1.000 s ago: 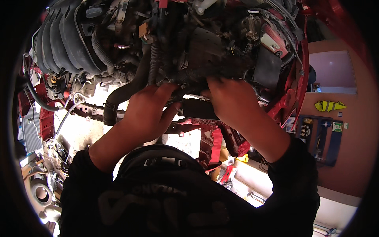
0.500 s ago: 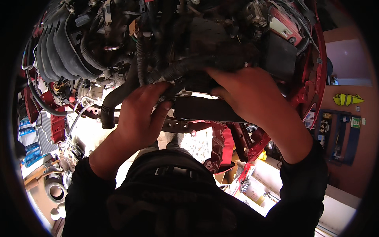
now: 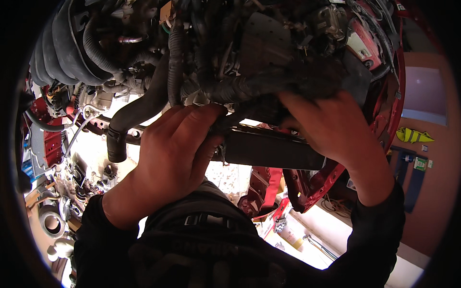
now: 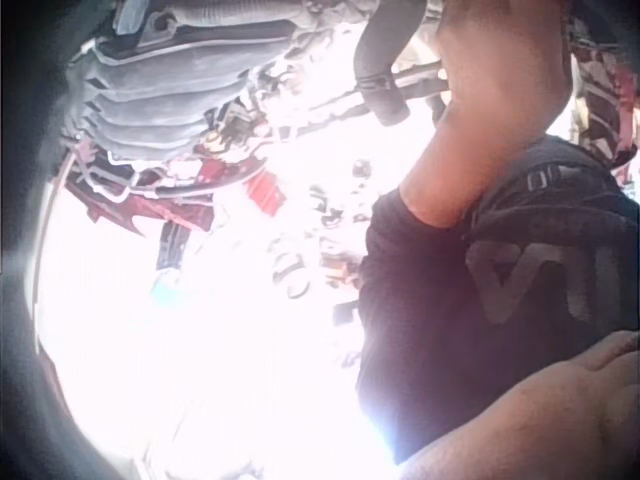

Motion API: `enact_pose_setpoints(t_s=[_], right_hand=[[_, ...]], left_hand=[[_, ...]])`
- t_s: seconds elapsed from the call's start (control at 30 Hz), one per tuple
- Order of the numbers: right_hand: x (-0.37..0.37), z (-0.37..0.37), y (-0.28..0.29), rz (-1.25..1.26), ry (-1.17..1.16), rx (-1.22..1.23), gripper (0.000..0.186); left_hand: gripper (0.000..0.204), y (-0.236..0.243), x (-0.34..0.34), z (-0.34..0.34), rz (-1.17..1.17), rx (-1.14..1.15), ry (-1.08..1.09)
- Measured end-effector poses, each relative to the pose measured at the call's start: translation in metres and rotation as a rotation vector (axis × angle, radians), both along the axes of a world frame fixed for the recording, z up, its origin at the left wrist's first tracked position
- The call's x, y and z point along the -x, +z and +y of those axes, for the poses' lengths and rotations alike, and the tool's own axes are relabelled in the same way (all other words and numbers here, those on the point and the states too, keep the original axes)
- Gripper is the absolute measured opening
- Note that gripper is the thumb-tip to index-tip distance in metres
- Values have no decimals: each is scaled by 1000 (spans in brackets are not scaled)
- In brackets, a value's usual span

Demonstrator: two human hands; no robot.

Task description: The person works on a car engine with the hood open, using a hammer to tap components and then manipulating hoses and connectors with both hands. The person repeatedly adjusts and repositions parts within the engine bay.

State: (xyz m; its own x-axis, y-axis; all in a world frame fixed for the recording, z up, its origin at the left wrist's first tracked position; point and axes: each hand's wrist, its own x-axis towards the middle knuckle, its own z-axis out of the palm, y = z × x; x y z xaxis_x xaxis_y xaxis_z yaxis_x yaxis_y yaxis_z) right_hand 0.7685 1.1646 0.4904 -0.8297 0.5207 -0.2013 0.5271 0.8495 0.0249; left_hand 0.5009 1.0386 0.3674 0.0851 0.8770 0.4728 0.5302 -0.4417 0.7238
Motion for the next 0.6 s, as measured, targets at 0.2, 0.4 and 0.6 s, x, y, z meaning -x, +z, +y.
enact_pose_setpoints(t_s=[0.2, 0.4, 0.6], right_hand=[[0, 4, 5, 45, 34, 38, 67], [-3, 3, 0, 125, 84, -34, 64], [-8, 8, -1, 134, 82, 32, 64]], left_hand=[[45, -4, 2, 2, -19, -28, -28], [47, -6, 4, 4, -47, -41, -35], [48, -4, 6, 6, -55, -31, -66]])
